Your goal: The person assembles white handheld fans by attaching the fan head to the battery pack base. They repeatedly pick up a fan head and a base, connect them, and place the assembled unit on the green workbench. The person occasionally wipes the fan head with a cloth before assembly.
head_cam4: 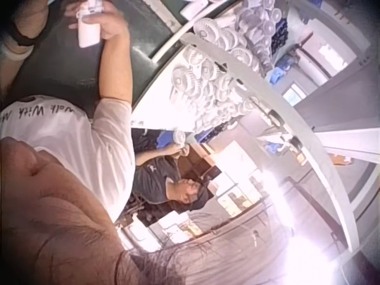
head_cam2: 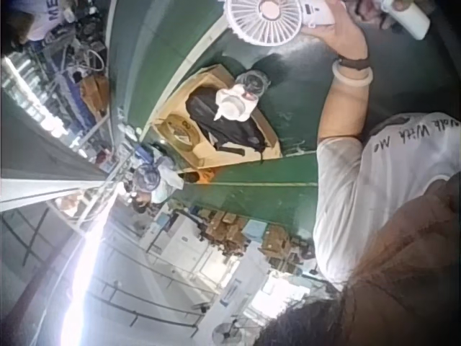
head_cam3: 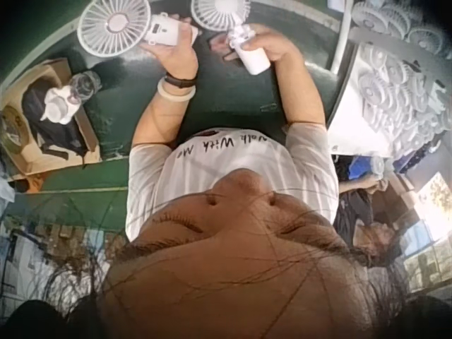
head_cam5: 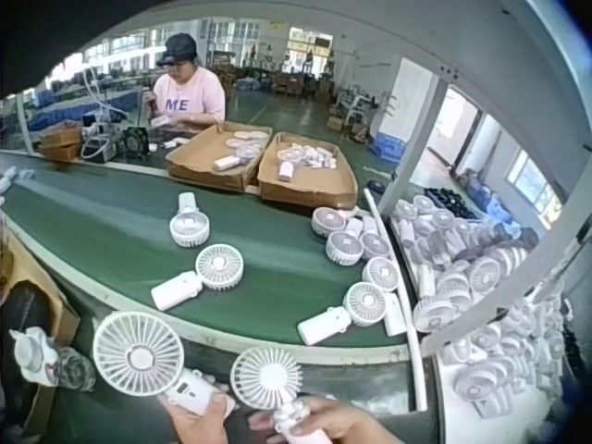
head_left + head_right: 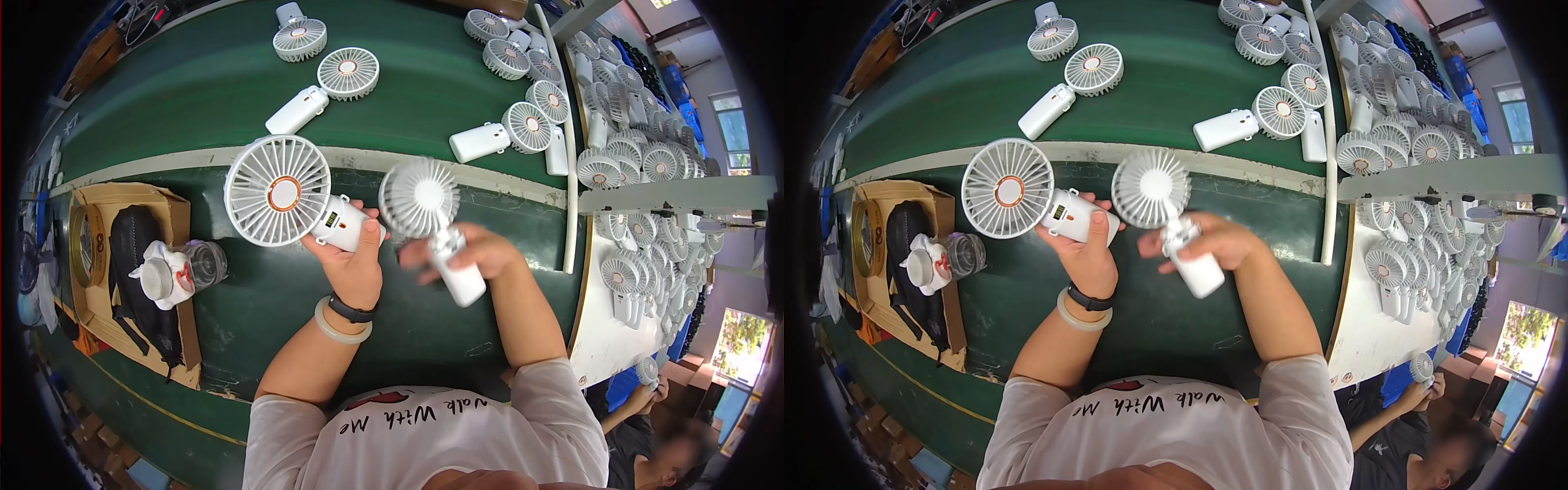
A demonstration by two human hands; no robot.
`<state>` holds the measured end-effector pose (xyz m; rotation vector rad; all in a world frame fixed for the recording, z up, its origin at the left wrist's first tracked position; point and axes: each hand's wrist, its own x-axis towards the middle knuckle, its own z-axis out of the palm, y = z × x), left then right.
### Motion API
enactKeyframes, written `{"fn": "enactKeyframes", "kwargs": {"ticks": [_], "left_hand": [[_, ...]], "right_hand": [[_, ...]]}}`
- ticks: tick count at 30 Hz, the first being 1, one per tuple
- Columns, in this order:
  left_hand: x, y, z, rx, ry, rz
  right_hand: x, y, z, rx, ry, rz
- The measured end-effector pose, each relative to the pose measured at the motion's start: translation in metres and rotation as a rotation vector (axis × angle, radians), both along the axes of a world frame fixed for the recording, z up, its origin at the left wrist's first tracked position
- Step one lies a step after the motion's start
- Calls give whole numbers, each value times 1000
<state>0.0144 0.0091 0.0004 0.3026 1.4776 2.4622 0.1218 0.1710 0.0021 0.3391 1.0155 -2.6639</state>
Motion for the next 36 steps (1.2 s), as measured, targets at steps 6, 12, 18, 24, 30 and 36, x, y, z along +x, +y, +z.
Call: {"fn": "enactKeyframes", "kwargs": {"ticks": [6,12,18,24,30,36], "left_hand": [[4,0,5,14,-18,-40],[1,-2,1,-35,-131,-327],[0,-3,-2,-73,-193,-508],[0,-3,7,-15,-373,-748],[-2,-2,2,87,-401,-715],[-3,-3,4,22,-341,-793]], "right_hand": [[-30,21,22,44,103,-564],[-20,3,22,129,128,-480],[-19,15,12,-106,222,-472],[-20,-6,19,206,38,-642],[-22,-2,19,343,42,-588],[-27,-7,20,325,43,-661]]}}
